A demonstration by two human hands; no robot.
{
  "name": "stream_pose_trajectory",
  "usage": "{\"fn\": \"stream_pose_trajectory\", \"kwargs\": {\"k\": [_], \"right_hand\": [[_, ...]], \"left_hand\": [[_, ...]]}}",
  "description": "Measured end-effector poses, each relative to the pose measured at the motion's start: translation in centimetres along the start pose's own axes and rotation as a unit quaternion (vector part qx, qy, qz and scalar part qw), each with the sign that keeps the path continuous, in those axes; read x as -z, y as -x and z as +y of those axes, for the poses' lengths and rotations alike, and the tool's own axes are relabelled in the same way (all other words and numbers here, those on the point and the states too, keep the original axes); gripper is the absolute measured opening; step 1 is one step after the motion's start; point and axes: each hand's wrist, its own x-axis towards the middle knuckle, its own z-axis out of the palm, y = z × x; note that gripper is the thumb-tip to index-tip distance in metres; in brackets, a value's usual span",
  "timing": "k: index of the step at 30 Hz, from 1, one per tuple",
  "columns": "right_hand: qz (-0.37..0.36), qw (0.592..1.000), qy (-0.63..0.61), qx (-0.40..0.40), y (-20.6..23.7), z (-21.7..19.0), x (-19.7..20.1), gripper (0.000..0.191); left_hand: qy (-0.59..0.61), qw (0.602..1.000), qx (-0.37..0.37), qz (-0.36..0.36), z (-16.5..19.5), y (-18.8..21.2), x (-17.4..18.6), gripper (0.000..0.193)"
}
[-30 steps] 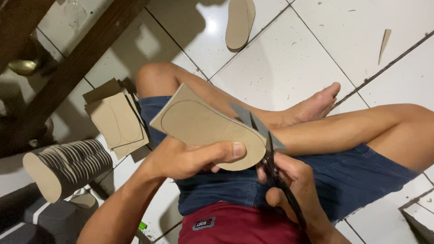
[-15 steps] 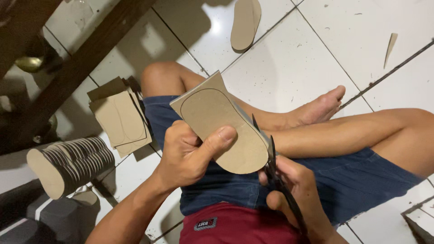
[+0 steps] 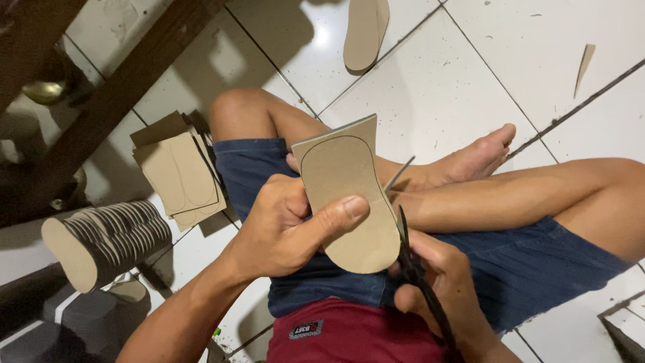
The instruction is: The person sits on the tiled floor cutting cardboard insole blanks with scissors, trimming each blank along a drawn outline and setting finished insoles on a growing stack beside them. They briefly reach up to touch a phone on the workbench before resuming cutting.
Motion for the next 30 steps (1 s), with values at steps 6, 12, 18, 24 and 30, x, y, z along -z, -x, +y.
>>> {"fn": "stream_pose_trajectory", "kwargs": {"k": [6, 12, 18, 24, 30], "right_hand": [[0.049, 0.997, 0.064, -0.020, 0.8, 1.2, 0.6, 0.064], [0.074, 0.961, 0.219, -0.153, 0.9, 1.5, 0.5, 0.028], [0.048, 0.996, 0.033, -0.072, 0.1, 1.3, -0.1, 0.031], [0.083, 0.994, 0.064, 0.007, 1.3, 3.0, 0.4, 0.013], [0.099, 0.991, 0.086, -0.020, 1.8, 3.6, 1.0, 0.016]], "left_hand": [[0.071, 0.996, 0.053, -0.006, -0.3, 0.0, -0.2, 0.027], [0.090, 0.996, 0.018, -0.007, -0.4, 0.1, -0.9, 0.027], [0.077, 0.996, 0.051, -0.022, -0.9, 0.6, -1.8, 0.030], [0.239, 0.957, 0.163, -0.006, -1.3, 1.2, -3.3, 0.030], [0.063, 0.996, -0.058, 0.022, -1.8, 0.5, -3.3, 0.028]]}}
